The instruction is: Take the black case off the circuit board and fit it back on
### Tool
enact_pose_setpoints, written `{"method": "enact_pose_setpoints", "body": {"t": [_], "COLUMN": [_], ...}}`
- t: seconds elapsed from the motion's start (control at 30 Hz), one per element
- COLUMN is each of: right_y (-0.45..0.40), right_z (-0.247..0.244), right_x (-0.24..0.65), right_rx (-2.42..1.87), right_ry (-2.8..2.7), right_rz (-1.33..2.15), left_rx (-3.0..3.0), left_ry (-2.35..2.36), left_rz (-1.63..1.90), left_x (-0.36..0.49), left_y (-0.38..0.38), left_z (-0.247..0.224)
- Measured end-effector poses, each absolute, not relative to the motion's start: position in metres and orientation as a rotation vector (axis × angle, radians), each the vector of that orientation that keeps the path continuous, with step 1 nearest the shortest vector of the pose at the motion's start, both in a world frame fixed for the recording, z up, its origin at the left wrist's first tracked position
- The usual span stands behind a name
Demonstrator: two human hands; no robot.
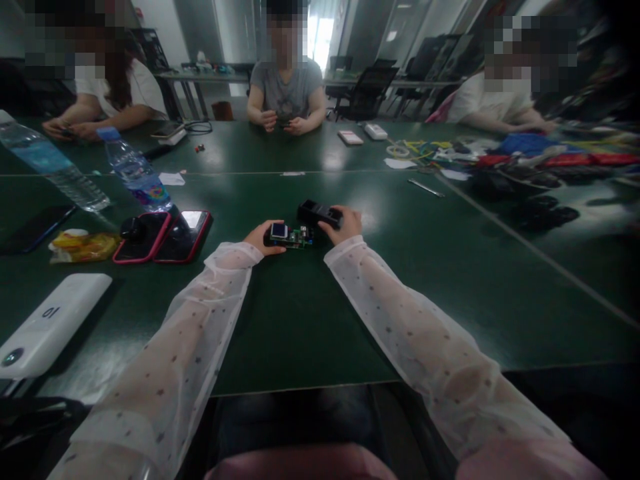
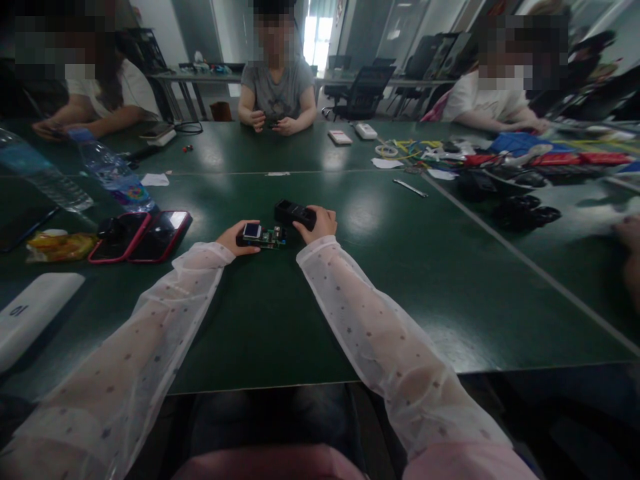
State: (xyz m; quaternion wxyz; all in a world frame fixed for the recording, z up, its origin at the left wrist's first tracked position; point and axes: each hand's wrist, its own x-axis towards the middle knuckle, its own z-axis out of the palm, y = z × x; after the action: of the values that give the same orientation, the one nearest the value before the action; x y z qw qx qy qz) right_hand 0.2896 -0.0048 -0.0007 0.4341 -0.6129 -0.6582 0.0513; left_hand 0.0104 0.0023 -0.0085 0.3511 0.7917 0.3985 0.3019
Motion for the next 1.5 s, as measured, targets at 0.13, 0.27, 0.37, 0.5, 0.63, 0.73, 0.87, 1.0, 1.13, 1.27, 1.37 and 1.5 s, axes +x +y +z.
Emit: {"method": "enact_pose_setpoints", "body": {"t": [0.13, 0.27, 0.37, 0.5, 0.63, 0.73, 0.87, 1.0, 1.13, 1.27, 1.37, 1.5], "right_y": [-0.019, -0.029, -0.031, -0.031, -0.03, -0.028, -0.026, -0.031, -0.036, -0.034, -0.033, -0.032], "right_z": [0.011, 0.013, 0.01, 0.008, 0.006, 0.003, 0.002, 0.006, 0.009, 0.006, 0.003, 0.0], "right_x": [0.274, 0.259, 0.254, 0.255, 0.257, 0.256, 0.256, 0.255, 0.253, 0.251, 0.251, 0.252], "right_rx": [-1.294, -1.165, -1.117, -1.107, -1.148, -1.17, -1.216, -1.183, -1.138, -1.061, -1.027, -1.084], "right_ry": [-1.586, -1.694, -1.761, -1.805, -1.865, -1.978, -2.079, -2.087, -2.077, -2.047, -2.018, -1.899], "right_rz": [0.168, 0.283, 0.327, 0.386, 0.392, 0.362, 0.417, 0.485, 0.515, 0.537, 0.584, 0.765], "left_rx": [2.027, 1.984, 1.892, 1.832, 1.872, 1.923, 1.976, 1.912, 1.909, 1.989, 2.016, 2.018], "left_ry": [1.021, 1.061, 1.069, 1.04, 1.017, 1.026, 1.081, 1.152, 1.18, 1.208, 1.203, 1.197], "left_rz": [0.789, 0.84, 0.856, 0.847, 0.896, 0.931, 0.857, 0.852, 0.839, 0.796, 0.775, 0.767], "left_x": [0.012, 0.015, 0.018, 0.018, 0.017, 0.017, 0.016, 0.017, 0.018, 0.016, 0.015, 0.014], "left_y": [0.002, 0.002, 0.001, 0.002, 0.002, -0.001, -0.008, -0.012, -0.01, -0.006, -0.004, -0.003], "left_z": [-0.008, -0.008, -0.009, -0.011, -0.012, -0.007, 0.003, 0.008, 0.005, 0.0, -0.003, -0.003]}}
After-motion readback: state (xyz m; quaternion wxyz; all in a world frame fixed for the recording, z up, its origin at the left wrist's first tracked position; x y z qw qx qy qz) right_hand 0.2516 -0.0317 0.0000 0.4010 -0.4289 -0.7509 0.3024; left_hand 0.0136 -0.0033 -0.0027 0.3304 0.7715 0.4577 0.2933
